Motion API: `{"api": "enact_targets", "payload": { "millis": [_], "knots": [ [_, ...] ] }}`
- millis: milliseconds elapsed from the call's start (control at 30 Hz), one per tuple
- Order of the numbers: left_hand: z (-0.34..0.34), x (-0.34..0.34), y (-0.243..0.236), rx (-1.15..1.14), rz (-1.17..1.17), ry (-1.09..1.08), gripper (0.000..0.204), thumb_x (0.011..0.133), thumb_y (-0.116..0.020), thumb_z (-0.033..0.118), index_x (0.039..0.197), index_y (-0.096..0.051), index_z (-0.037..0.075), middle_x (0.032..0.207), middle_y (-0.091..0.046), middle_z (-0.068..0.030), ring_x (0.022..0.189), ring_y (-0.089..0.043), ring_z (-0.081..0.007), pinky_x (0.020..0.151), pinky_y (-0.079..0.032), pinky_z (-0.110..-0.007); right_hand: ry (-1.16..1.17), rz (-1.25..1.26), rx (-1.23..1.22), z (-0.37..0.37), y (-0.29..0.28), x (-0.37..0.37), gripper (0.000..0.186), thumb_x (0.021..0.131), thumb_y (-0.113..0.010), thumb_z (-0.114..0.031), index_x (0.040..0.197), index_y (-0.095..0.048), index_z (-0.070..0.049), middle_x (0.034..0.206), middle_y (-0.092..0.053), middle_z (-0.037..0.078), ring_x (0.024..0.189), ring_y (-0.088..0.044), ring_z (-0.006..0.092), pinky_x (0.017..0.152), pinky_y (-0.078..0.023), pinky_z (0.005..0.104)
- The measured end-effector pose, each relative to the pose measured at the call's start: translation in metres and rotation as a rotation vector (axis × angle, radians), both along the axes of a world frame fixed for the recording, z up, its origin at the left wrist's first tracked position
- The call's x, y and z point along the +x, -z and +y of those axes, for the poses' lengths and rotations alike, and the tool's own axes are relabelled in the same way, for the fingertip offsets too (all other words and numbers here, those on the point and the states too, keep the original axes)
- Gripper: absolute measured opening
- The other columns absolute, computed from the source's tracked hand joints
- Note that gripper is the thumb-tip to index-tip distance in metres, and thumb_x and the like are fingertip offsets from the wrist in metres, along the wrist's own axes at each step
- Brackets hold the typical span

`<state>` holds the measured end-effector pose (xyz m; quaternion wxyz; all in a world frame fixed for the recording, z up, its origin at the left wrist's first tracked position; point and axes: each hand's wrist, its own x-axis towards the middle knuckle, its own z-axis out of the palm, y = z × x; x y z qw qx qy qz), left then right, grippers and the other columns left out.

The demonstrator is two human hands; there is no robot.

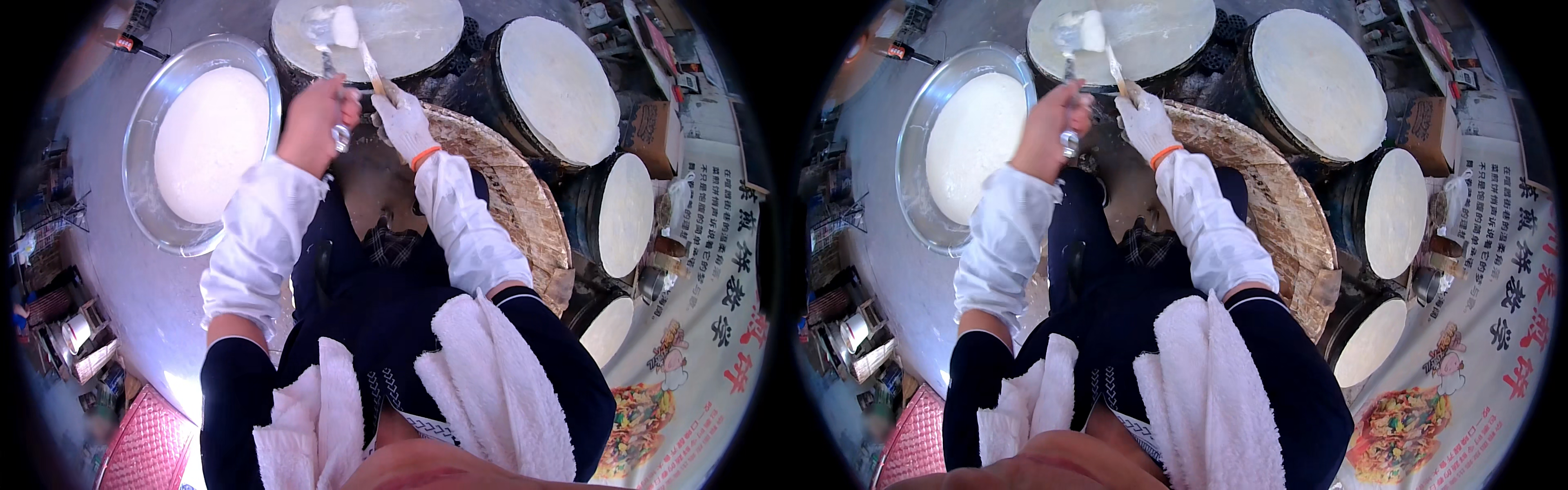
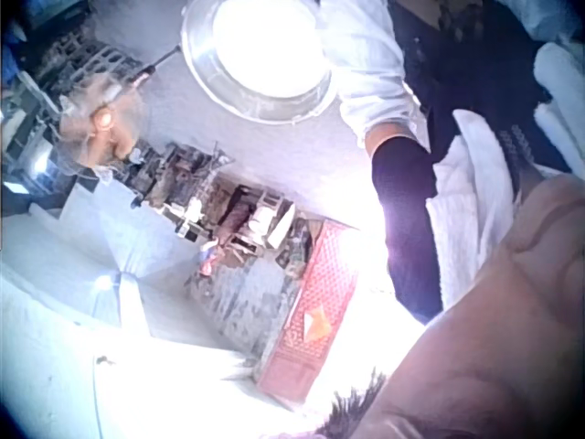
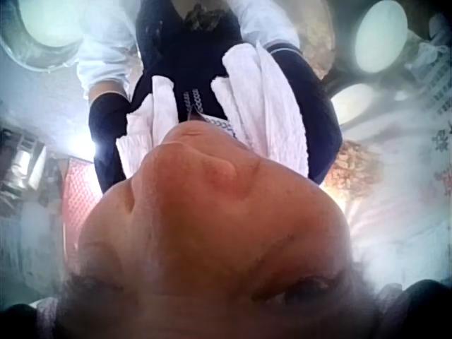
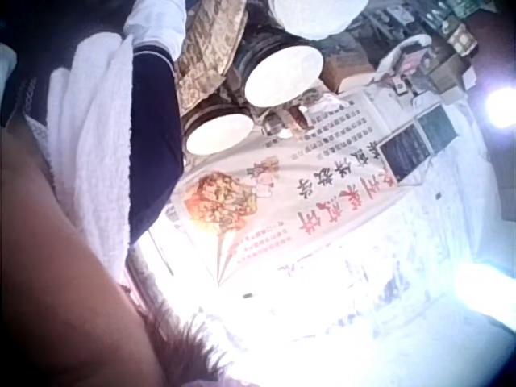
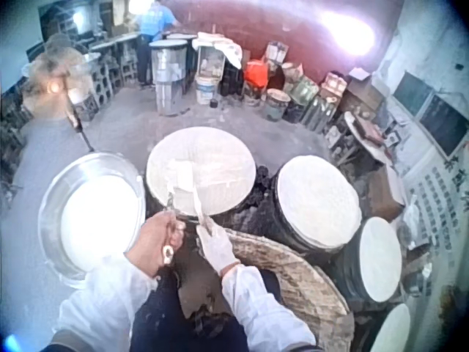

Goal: The person scoops batter from a large metal bowl and pours it onto a circular griddle. They use a wooden spreader to distribute the batter into a thin, round crepe. The person flips the crepe with a spatula and removes the finished product to a stack. This process is repeated continuously across multiple griddles.

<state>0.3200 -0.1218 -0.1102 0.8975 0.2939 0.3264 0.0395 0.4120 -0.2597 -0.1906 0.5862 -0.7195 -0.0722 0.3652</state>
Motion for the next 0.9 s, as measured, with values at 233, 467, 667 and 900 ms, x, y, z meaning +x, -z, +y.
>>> {"api": "enact_targets", "payload": {
  "millis": [233,467,667,900],
  "knots": [
    [0.041,-0.054,-0.054,-0.218,-0.365,-0.023,0.030,0.105,-0.047,0.015,0.126,-0.047,-0.007,0.084,-0.051,-0.0084,0.054,-0.041,-0.0087,0.047,-0.037,-0.023,-0.040,-0.716,-0.220,-0.008,-0.004,0.040,0.040,0.096,-0.060,-0.026,0.132,-0.060,-0.009,0.086,-0.065,0.011,0.081,-0.059,0.0255,0.074,-0.050,0.0373],
    [0.016,-0.060,-0.069,-0.104,-0.185,-0.051,0.028,0.106,-0.045,0.014,0.126,-0.046,-0.005,0.085,-0.051,-0.0085,0.054,-0.041,-0.0098,0.047,-0.036,-0.023,-0.278,-0.932,-0.475,-0.002,0.008,0.000,0.044,0.097,-0.055,-0.032,0.140,-0.048,-0.024,0.087,-0.069,0.021,0.082,-0.068,0.0430,0.075,-0.054,0.0544],
    [-0.023,-0.085,-0.100,-0.037,-0.109,0.069,0.034,0.107,-0.041,0.014,0.135,-0.044,-0.006,0.086,-0.051,-0.0066,0.051,-0.040,-0.0062,0.044,-0.035,-0.021,-0.240,-0.798,-0.410,-0.095,0.000,-0.068,0.051,0.096,-0.058,-0.033,0.145,-0.048,-0.025,0.086,-0.068,0.020,0.086,-0.067,0.0426,0.079,-0.053,0.0508],
    [-0.097,-0.105,-0.095,-0.181,-0.097,0.417,0.036,0.107,-0.043,0.014,0.136,-0.043,-0.007,0.092,-0.054,-0.0073,0.051,-0.039,-0.0042,0.043,-0.035,-0.018,0.517,-0.184,-0.053,-0.231,-0.097,-0.142,0.040,0.100,-0.055,-0.025,0.136,-0.057,-0.011,0.071,-0.063,0.005,0.055,-0.060,0.0138,0.049,-0.048,0.0292]
  ]
}}
